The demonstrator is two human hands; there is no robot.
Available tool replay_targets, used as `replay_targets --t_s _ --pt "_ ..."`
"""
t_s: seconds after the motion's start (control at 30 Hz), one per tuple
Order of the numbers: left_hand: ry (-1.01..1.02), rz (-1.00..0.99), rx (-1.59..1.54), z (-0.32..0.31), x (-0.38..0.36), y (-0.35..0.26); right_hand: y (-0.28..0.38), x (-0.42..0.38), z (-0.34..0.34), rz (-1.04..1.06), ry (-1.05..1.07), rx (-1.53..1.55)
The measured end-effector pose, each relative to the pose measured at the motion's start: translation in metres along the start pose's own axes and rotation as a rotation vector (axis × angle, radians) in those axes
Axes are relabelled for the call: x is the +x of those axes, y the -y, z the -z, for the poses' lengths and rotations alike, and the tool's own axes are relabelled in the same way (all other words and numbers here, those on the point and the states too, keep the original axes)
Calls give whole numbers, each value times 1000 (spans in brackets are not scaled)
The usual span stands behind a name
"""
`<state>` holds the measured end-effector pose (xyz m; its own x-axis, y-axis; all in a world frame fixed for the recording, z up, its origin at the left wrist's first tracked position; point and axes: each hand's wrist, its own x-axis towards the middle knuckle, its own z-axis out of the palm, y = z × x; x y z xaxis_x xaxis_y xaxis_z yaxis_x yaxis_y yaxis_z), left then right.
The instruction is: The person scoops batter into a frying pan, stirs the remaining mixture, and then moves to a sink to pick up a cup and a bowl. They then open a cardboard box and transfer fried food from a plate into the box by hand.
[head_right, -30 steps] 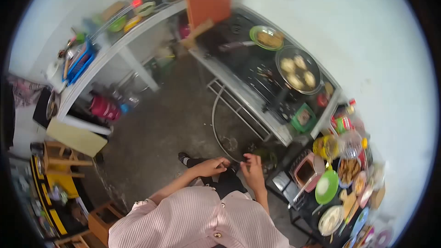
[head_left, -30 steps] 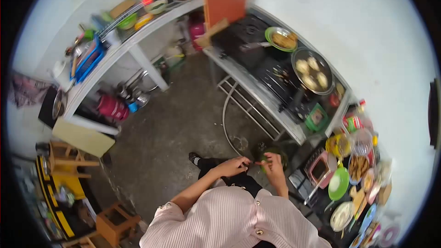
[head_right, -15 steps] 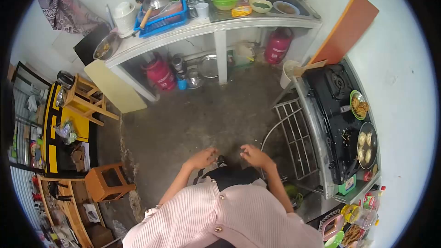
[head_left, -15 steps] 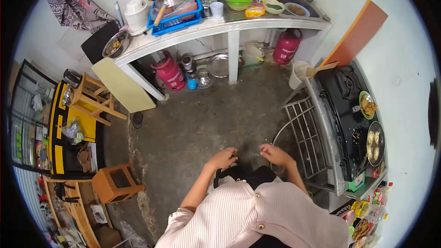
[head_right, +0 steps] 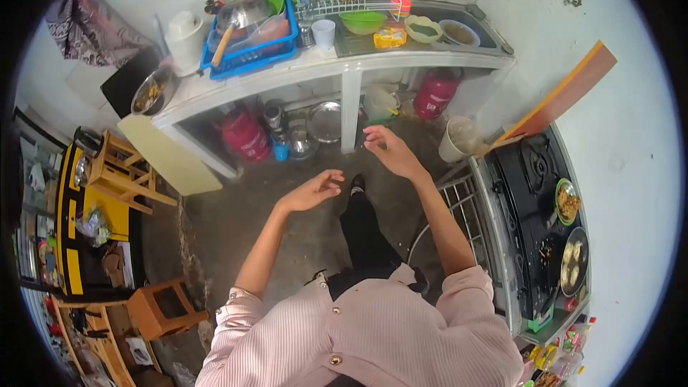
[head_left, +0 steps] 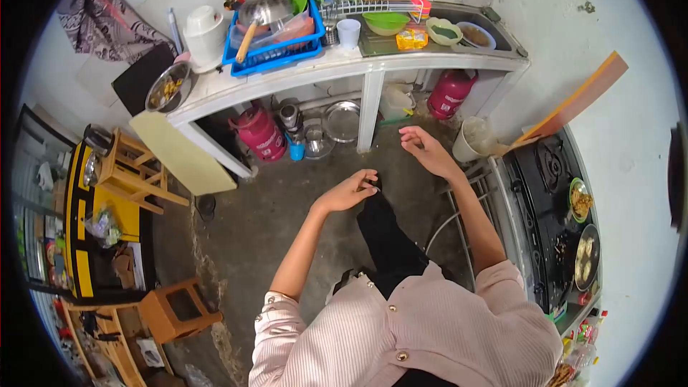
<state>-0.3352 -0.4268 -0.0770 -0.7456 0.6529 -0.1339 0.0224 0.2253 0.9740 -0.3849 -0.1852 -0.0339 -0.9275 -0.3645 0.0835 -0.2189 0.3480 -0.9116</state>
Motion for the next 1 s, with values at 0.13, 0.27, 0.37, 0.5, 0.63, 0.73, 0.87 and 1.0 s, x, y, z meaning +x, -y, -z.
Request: replay_targets --t_s 0.13,0.27,0.37,0.5,0.63,0.73,0.87,1.0 --pt "-87 -82 -83 71 65 -24 0 99 43 -28 44 92" --pt "-296 -183 41 165 174 -39 -22 228 105 -28 -13 61" --pt "-545 -335 178 210 265 -64 -48 301 149 -15 -94 56" --pt "-669 -461 335 275 370 -52 -113 418 208 -60 -266 -15" --pt "-757 -377 222 313 440 -52 -151 522 249 -227 -607 -138" --pt "-848 -258 176 338 474 -70 -182 576 259 -403 -699 10" --pt "-779 -228 -177 353 514 -51 -152 564 251 -435 -508 422" --pt "-721 -204 -462 338 486 -90 -128 533 250 -387 -510 634"
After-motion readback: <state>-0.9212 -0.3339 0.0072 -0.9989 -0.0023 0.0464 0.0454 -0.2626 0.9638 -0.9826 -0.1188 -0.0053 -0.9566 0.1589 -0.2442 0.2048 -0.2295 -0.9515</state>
